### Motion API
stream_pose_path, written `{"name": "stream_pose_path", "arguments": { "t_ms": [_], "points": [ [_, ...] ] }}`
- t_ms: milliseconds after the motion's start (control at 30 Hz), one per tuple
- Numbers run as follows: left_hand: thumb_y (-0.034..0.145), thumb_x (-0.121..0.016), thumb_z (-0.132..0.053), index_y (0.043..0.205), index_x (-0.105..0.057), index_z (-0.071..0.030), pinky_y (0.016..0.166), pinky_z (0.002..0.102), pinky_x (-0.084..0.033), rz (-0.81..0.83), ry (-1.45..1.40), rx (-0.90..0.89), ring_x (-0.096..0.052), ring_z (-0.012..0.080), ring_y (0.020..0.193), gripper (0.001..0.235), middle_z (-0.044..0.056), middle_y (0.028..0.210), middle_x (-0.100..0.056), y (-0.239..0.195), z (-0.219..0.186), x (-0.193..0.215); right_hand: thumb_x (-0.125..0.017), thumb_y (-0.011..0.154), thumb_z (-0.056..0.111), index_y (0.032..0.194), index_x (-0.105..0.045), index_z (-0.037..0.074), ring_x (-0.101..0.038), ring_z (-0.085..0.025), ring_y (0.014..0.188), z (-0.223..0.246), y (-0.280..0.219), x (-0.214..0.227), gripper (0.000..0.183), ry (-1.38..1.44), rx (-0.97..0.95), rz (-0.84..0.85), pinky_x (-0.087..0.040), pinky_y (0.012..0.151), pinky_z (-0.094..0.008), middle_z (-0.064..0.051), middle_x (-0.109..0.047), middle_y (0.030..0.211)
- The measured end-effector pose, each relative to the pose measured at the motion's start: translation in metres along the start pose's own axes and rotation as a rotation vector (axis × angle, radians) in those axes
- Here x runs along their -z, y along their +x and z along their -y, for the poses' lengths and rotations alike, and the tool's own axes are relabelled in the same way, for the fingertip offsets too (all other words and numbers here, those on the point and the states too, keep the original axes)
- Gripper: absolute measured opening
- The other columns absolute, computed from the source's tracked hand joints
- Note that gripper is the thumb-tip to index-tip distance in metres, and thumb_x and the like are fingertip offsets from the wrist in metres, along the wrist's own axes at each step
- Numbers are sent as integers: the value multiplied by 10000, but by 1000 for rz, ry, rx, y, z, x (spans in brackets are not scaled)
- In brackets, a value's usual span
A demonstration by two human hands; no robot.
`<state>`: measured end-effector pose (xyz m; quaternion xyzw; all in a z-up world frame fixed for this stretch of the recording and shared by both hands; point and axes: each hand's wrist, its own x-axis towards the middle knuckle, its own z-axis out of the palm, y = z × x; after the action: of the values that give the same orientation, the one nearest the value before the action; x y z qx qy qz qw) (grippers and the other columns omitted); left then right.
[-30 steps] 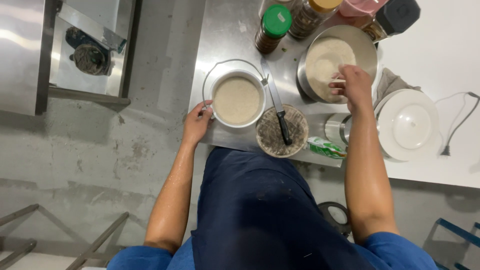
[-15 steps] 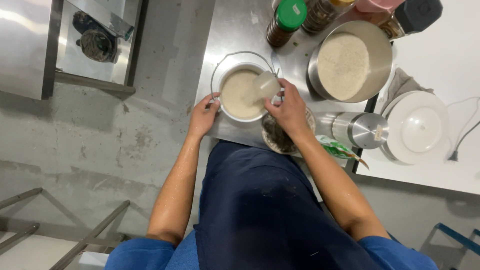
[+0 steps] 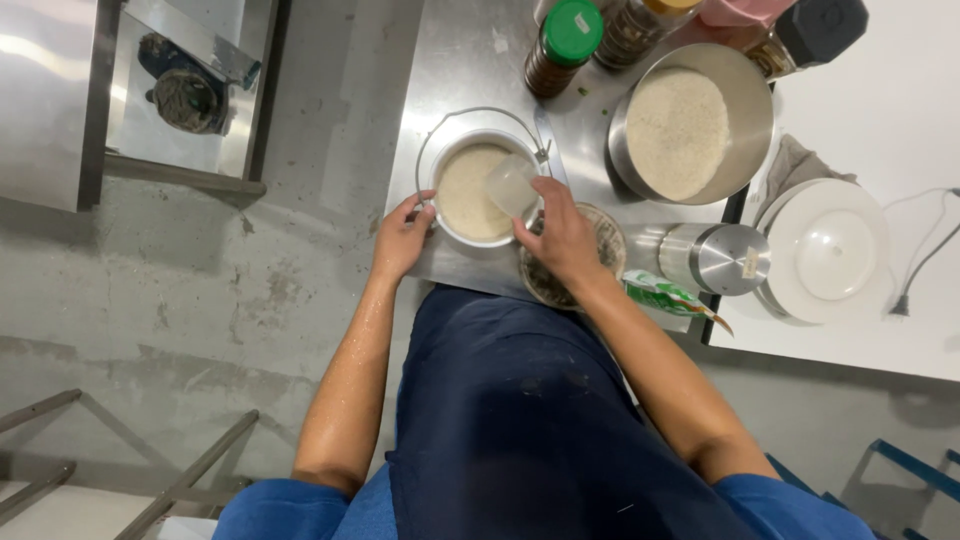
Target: The person scoops rice from a large bowl into a small metal bucket using a plastic cup, then carries the bucket to a sink. They turn on the tap, rinse the rice by hand under running water, and drain the water repeatedly.
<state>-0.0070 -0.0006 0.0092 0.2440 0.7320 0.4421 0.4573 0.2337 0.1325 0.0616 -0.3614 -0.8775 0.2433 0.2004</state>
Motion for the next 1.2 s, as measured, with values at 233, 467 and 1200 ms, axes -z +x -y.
{"name": "stream_pose_path", "arguments": {
  "t_ms": [233, 467, 1200],
  "points": [
    [1009, -625, -250, 1329, -685, -169, 690, 268, -563, 0, 0, 42, -687, 112, 759, 336, 54, 919, -713, -2, -8, 1, -816, 877, 273, 1347, -461, -9, -751, -255, 1096, 0, 6, 0, 653, 519, -405, -68, -664, 809, -317, -180, -617, 1319],
    [1008, -637, -245, 1327, -695, -152, 676, 269, -553, 8, -8, 22, -673, 106, 748, 337, 52, 893, -700, 0, -3, 2, -860, 862, 246, 1349, -485, -25, -706, -321, 993, -1, -9, 3, 672, -13, -10, -10, -626, 755, -373, -227, -589, 1339],
    [1016, -622, -282, 1297, -645, -67, 666, 261, -538, -135, -175, 52, -645, 104, 788, 355, 28, 951, -684, -1, 8, 1, -595, 1034, 302, 1310, -516, -1, -749, -315, 979, -23, -3, 11, 417, 1520, -1010, 18, -633, 827, -389, -191, -660, 1059]
  ]
}}
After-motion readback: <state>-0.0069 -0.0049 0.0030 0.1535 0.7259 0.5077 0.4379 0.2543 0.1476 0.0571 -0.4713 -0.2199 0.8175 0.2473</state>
